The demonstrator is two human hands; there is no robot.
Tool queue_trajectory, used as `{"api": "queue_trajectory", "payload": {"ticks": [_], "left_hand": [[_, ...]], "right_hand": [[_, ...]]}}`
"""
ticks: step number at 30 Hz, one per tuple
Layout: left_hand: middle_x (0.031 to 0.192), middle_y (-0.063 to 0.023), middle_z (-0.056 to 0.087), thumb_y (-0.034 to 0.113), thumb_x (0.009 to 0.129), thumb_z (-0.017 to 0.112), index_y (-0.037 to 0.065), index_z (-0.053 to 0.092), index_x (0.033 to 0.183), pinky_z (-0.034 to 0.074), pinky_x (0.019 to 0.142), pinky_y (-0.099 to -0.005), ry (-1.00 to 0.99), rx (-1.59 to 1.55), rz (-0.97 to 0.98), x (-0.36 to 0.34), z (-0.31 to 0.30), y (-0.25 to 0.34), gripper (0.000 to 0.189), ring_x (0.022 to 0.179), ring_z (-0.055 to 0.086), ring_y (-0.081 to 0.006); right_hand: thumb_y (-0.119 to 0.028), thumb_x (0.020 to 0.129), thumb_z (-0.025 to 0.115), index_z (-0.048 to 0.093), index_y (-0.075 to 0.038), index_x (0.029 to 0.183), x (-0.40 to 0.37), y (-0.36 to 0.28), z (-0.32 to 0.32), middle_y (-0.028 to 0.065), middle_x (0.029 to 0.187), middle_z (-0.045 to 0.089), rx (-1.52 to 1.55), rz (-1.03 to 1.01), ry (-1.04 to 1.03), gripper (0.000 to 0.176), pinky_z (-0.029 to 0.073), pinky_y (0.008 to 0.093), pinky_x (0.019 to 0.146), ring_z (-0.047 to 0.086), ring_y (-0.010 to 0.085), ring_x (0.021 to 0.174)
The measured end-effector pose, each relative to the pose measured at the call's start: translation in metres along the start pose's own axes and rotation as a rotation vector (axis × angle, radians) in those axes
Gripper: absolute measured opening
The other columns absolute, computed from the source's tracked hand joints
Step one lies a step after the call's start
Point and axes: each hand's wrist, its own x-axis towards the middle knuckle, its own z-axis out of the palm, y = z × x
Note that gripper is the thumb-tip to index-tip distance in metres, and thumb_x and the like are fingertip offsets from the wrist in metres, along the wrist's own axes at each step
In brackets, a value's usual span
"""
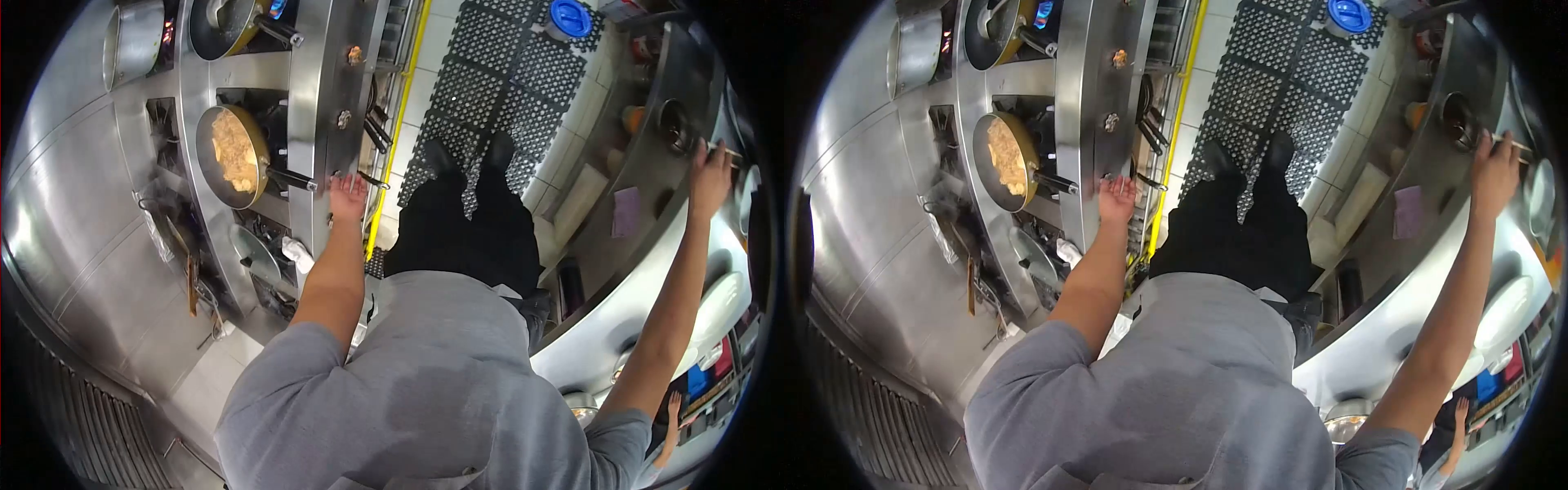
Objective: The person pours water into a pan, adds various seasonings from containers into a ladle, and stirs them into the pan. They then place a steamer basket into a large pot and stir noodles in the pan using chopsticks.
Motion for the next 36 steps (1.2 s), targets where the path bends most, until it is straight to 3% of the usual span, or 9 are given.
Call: {"api": "queue_trajectory", "payload": {"ticks": [3,5,11,13,24,27,32,36], "left_hand": [[0.131,-0.0126,0.059,0.045,0.115,0.055,0.004,0.053,0.130,0.060,0.096,-0.0521,0.040,-0.015,0.036,-0.014,0.012,0.000,0.043,0.112,0.062,-0.0324],[0.132,-0.0121,0.058,0.045,0.115,0.056,0.005,0.052,0.133,0.061,0.095,-0.0518,0.035,0.008,0.049,-0.013,0.007,-0.001,0.044,0.112,0.062,-0.0329],[0.132,-0.0113,0.060,0.045,0.115,0.056,0.006,0.052,0.133,0.061,0.094,-0.0507,0.021,0.023,0.068,-0.015,0.008,-0.002,0.043,0.112,0.062,-0.0332],[0.133,-0.0102,0.062,0.045,0.115,0.055,0.006,0.057,0.131,0.059,0.099,-0.0526,0.024,0.004,0.041,-0.014,0.006,0.000,0.042,0.117,0.061,-0.0321],[0.129,-0.0084,0.067,0.044,0.114,0.056,0.008,0.060,0.129,0.058,0.102,-0.0529,-0.052,-0.031,0.028,-0.013,-0.003,0.001,0.040,0.117,0.064,-0.0318],[0.129,-0.0085,0.067,0.043,0.114,0.057,0.007,0.060,0.128,0.058,0.102,-0.0530,-0.060,-0.051,0.018,-0.012,-0.004,0.001,0.039,0.116,0.064,-0.0320],[0.128,-0.0087,0.067,0.042,0.114,0.058,0.007,0.060,0.128,0.058,0.100,-0.0527,-0.047,-0.055,0.025,-0.014,-0.001,-0.001,0.038,0.113,0.064,-0.0318],[0.126,-0.0083,0.067,0.042,0.113,0.060,0.007,0.059,0.128,0.059,0.098,-0.0517,-0.032,-0.053,0.023,-0.011,-0.002,-0.001,0.038,0.109,0.064,-0.0307]], "right_hand": [[-0.052,0.109,0.062,0.067,-0.004,0.148,-0.022,0.006,0.005,0.0279,0.148,0.066,-0.007,-0.054,0.004,0.062,0.054,0.0469,0.111,0.066,0.0458,0.132],[-0.049,0.108,0.063,0.071,-0.012,0.146,-0.034,-0.006,-0.012,0.0179,0.151,0.067,0.143,0.045,-0.004,0.054,0.052,0.0455,0.113,0.065,0.0399,0.136],[-0.045,0.108,0.066,0.073,-0.014,0.145,-0.063,-0.016,-0.035,0.0095,0.150,0.070,0.137,0.071,-0.041,0.049,0.053,0.0413,0.112,0.067,0.0319,0.133],[-0.043,0.108,0.066,0.073,-0.014,0.145,-0.073,-0.020,-0.039,0.0096,0.149,0.070,0.135,0.068,-0.028,0.047,0.053,0.0413,0.112,0.067,0.0317,0.133],[-0.033,0.108,0.066,0.073,-0.005,0.142,-0.084,-0.041,-0.055,0.0122,0.144,0.072,0.183,0.082,0.022,0.044,0.053,0.0422,0.110,0.068,0.0333,0.130],[-0.031,0.108,0.067,0.074,-0.011,0.143,-0.083,-0.047,-0.060,0.0127,0.144,0.072,0.256,0.140,0.006,0.041,0.053,0.0430,0.110,0.068,0.0340,0.129],[-0.029,0.107,0.067,0.077,-0.025,0.141,-0.089,-0.039,-0.047,0.0126,0.143,0.071,0.086,0.044,0.009,0.035,0.054,0.0454,0.109,0.068,0.0362,0.127],[-0.029,0.107,0.068,0.077,-0.023,0.140,-0.091,-0.034,-0.043,0.0131,0.143,0.071,0.109,0.034,0.031,0.035,0.054,0.0447,0.109,0.068,0.0352,0.127]]}}
